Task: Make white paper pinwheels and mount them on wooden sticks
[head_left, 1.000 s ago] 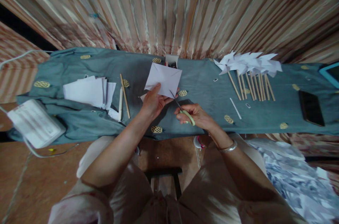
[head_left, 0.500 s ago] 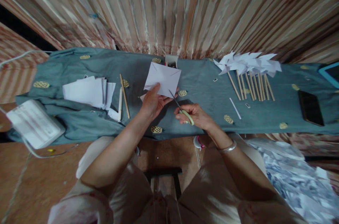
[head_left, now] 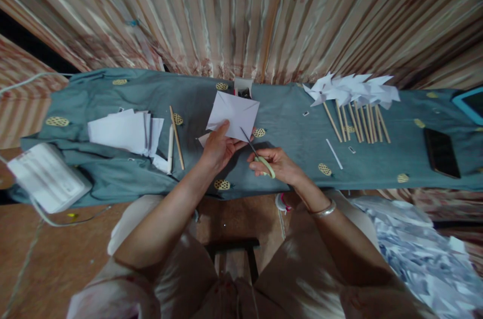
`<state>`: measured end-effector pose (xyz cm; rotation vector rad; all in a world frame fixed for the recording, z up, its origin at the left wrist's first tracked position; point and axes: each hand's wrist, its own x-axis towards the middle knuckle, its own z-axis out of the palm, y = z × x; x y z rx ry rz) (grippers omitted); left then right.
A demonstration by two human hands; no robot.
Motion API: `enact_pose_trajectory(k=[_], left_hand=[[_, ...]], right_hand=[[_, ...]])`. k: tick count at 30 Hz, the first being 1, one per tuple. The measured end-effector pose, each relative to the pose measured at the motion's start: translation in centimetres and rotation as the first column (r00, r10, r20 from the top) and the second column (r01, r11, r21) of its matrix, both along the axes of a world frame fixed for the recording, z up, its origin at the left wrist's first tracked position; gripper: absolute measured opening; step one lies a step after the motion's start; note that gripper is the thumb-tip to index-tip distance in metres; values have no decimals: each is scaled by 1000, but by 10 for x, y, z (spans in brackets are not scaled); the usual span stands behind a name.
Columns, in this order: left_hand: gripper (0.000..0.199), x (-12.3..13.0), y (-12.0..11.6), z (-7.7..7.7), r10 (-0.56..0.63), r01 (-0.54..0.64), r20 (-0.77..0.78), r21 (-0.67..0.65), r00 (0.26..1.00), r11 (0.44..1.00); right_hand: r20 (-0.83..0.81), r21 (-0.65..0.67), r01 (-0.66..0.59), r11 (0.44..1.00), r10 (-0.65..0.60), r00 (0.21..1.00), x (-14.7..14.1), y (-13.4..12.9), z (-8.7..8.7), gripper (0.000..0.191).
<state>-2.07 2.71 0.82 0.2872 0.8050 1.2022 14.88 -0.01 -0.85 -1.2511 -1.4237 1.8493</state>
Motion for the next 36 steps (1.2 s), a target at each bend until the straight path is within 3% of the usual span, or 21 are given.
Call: enact_pose_trajectory(k=[36], left_hand=[[33, 5, -3, -3, -22, 22, -52, -7, 998, 1000]], right_hand=[[8, 50, 31, 998, -32, 999, 0, 0, -3, 49]])
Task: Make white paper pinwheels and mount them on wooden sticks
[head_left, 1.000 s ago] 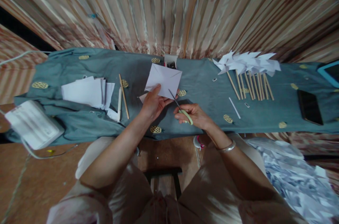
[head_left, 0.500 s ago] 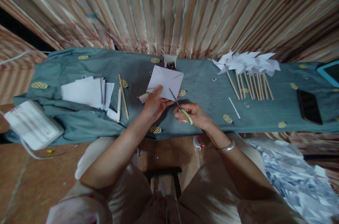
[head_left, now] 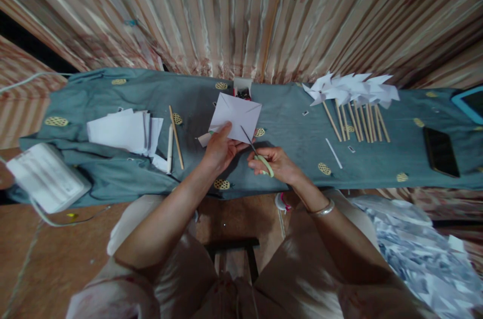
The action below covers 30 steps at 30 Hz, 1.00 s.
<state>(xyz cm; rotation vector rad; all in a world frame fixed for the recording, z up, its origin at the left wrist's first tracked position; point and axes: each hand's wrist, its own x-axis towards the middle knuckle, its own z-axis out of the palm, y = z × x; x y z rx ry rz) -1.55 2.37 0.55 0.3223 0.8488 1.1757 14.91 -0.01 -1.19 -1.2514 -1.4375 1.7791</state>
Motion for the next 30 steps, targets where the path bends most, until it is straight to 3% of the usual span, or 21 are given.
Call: enact_pose_trajectory(k=[6, 30], left_hand=[[36, 2, -2, -2, -47, 47, 9, -11, 999, 999], [34, 5, -4, 2, -42, 42, -21, -13, 999, 999]], right_hand=[[5, -4, 15, 1000, -15, 1000, 0, 0, -2, 49], [-20, -45, 55, 997, -56, 998, -1, 0, 0, 45]])
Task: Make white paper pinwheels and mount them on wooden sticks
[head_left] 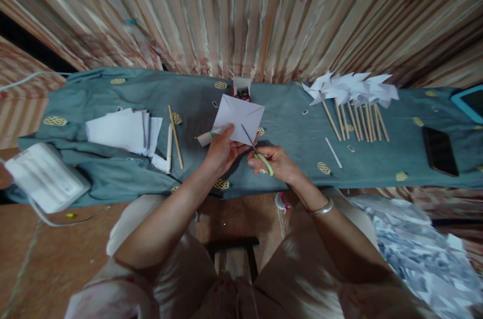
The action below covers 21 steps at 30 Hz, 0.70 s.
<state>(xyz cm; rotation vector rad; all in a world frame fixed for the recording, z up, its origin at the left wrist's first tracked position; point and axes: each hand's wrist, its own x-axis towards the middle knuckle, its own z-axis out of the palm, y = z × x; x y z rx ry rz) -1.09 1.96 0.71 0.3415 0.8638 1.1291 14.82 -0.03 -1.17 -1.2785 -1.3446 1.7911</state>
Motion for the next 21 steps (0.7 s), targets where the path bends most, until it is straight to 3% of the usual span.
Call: enact_pose_trajectory(k=[21], left_hand=[[30, 1, -2, -3, -14, 14, -24, -18, 1000, 1000]], right_hand=[[-23, -8, 8, 1000, -8, 1000, -1, 0, -2, 45]])
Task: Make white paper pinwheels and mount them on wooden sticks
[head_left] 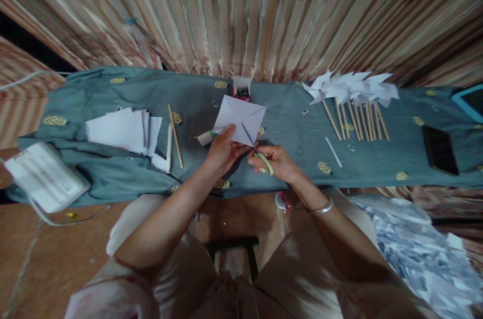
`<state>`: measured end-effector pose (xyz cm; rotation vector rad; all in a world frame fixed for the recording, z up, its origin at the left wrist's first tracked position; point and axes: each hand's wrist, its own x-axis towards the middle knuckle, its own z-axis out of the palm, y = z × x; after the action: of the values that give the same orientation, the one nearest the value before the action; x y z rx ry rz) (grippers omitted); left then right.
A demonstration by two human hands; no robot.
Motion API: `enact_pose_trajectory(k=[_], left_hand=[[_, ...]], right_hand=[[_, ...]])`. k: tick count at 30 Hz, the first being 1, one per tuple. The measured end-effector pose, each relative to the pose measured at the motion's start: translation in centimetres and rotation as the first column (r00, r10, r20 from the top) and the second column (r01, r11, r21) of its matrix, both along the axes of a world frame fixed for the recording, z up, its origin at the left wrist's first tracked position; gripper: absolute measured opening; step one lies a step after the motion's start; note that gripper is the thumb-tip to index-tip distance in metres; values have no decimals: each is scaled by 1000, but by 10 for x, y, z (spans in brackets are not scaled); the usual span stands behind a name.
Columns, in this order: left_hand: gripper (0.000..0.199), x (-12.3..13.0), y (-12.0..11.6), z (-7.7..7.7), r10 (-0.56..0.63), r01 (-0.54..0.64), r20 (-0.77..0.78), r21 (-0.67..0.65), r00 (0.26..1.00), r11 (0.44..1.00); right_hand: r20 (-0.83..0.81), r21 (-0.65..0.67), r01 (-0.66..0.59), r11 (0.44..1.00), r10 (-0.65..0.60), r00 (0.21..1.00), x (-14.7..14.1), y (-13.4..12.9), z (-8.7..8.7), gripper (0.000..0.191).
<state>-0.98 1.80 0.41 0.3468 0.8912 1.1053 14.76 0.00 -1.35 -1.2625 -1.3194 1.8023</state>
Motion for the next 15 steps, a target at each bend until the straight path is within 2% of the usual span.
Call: enact_pose_trajectory(k=[7, 15], left_hand=[[33, 0, 0, 2, -3, 3, 9, 4, 1000, 1000], [35, 1, 0, 3, -2, 2, 0, 17, 1000, 1000]], right_hand=[[20, 51, -17, 999, 16, 1000, 1, 0, -3, 45], [56, 76, -30, 997, 25, 998, -1, 1, 3, 49]])
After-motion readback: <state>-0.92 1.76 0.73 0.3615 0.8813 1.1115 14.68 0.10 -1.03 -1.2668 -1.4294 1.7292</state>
